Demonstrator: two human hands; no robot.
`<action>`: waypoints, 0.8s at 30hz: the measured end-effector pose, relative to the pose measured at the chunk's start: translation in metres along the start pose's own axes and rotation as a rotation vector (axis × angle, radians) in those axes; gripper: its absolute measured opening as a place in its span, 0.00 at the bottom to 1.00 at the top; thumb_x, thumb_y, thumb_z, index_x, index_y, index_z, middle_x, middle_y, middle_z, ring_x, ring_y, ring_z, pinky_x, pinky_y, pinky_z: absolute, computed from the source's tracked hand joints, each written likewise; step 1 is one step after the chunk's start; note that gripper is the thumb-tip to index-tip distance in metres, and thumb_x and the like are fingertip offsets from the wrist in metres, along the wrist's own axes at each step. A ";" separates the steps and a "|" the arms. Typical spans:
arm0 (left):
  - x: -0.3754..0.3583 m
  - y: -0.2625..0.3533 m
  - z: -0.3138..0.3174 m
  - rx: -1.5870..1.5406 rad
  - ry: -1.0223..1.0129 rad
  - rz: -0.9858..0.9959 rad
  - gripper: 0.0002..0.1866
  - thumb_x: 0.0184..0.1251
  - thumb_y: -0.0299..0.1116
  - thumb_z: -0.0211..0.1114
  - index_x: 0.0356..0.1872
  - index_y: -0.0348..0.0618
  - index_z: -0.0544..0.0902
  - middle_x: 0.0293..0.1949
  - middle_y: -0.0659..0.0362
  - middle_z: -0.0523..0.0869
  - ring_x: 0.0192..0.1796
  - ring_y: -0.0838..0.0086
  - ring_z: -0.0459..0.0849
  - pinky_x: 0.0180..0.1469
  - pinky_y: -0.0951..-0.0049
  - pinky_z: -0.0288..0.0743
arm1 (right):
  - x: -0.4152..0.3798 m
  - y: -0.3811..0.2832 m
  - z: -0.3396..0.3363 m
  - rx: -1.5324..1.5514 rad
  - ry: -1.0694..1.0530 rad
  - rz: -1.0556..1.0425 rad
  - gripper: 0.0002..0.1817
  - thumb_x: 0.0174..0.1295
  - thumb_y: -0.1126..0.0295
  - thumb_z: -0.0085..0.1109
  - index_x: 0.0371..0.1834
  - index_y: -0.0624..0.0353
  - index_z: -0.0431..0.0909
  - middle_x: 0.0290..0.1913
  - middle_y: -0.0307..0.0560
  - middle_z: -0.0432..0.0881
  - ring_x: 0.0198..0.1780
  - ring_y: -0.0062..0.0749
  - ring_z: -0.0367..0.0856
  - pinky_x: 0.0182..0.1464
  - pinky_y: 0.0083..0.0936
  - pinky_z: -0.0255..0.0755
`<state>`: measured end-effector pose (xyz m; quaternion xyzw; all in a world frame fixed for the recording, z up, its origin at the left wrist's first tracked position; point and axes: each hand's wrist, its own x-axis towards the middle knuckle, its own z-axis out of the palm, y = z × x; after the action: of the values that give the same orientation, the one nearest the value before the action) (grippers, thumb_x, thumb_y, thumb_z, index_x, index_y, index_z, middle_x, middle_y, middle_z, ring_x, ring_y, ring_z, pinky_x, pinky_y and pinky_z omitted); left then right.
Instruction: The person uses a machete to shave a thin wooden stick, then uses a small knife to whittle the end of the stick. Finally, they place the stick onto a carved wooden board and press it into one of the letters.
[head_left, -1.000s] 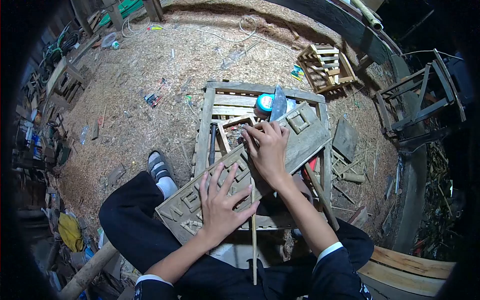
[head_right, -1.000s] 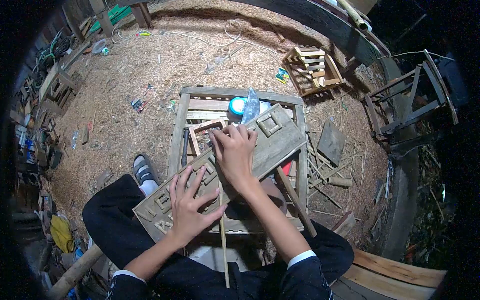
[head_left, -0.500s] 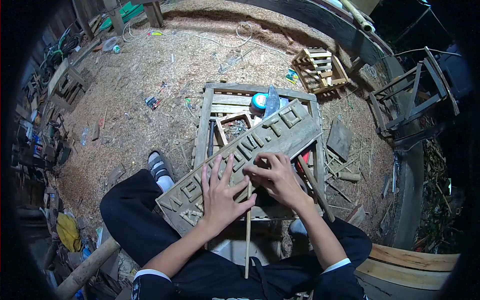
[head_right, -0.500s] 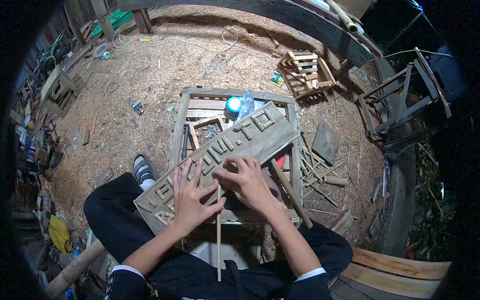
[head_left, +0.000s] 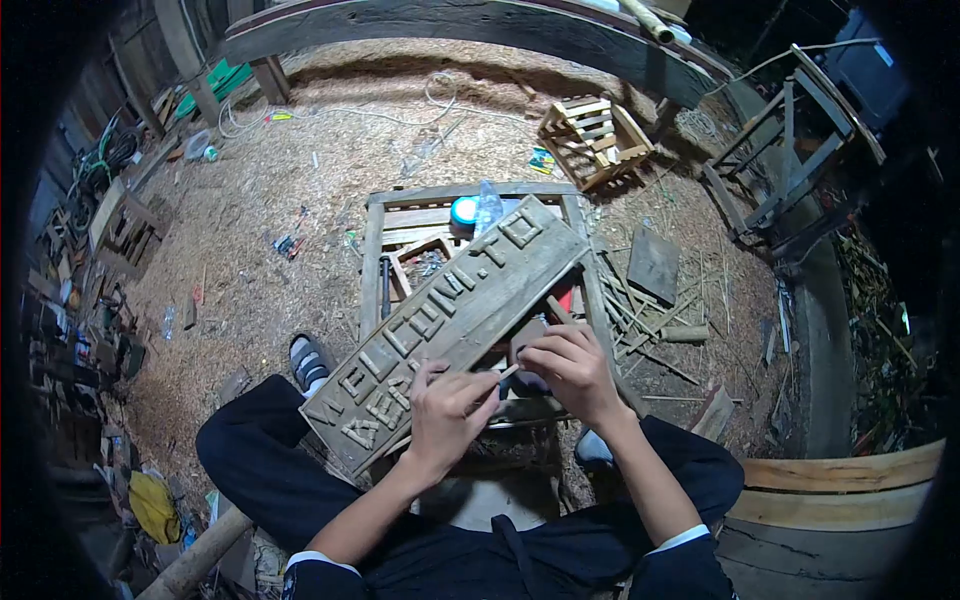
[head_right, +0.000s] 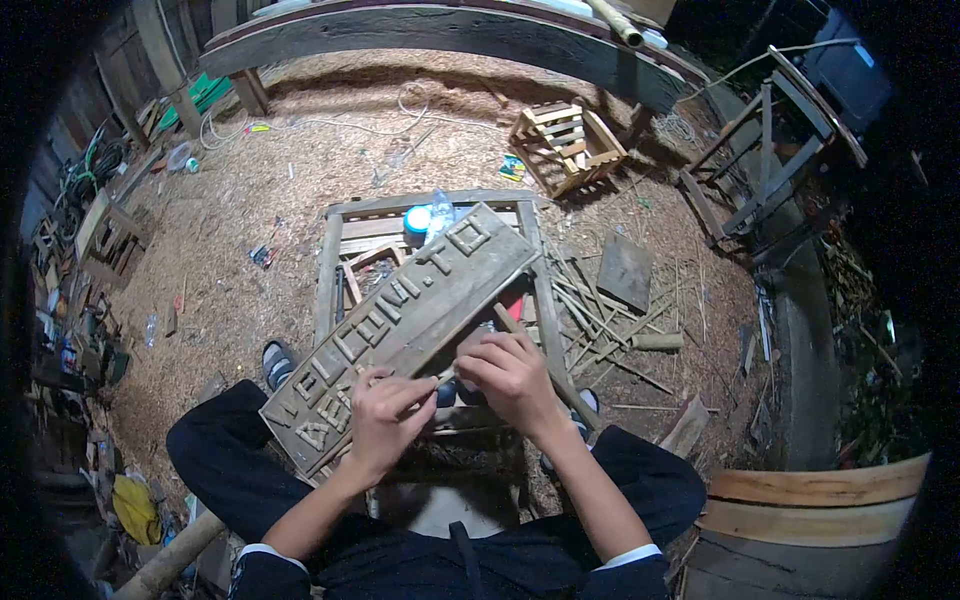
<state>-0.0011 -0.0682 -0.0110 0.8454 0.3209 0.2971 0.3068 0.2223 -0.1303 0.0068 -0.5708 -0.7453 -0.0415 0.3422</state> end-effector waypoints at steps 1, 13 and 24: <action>0.000 0.006 0.006 0.014 0.121 0.120 0.11 0.59 0.30 0.78 0.44 0.48 0.94 0.37 0.62 0.95 0.37 0.71 0.91 0.53 0.65 0.75 | -0.005 -0.005 -0.011 -0.010 0.006 0.021 0.13 0.51 0.74 0.76 0.41 0.53 0.88 0.43 0.37 0.89 0.50 0.38 0.85 0.53 0.35 0.75; 0.016 0.081 0.030 -0.113 0.063 0.289 0.15 0.56 0.23 0.79 0.46 0.45 0.92 0.41 0.61 0.93 0.39 0.69 0.87 0.47 0.68 0.73 | -0.051 -0.011 -0.090 -0.010 0.248 0.115 0.12 0.52 0.73 0.78 0.40 0.54 0.89 0.42 0.35 0.90 0.48 0.35 0.84 0.48 0.32 0.72; 0.041 0.091 0.058 -0.034 0.024 0.544 0.19 0.55 0.24 0.75 0.51 0.47 0.91 0.46 0.61 0.92 0.39 0.67 0.86 0.41 0.66 0.79 | -0.087 -0.007 -0.120 0.008 0.297 0.268 0.11 0.52 0.72 0.79 0.39 0.53 0.89 0.42 0.35 0.90 0.47 0.33 0.85 0.48 0.32 0.72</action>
<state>0.0978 -0.1132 0.0292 0.8916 0.0807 0.3840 0.2262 0.2816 -0.2585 0.0526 -0.6510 -0.6041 -0.0763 0.4532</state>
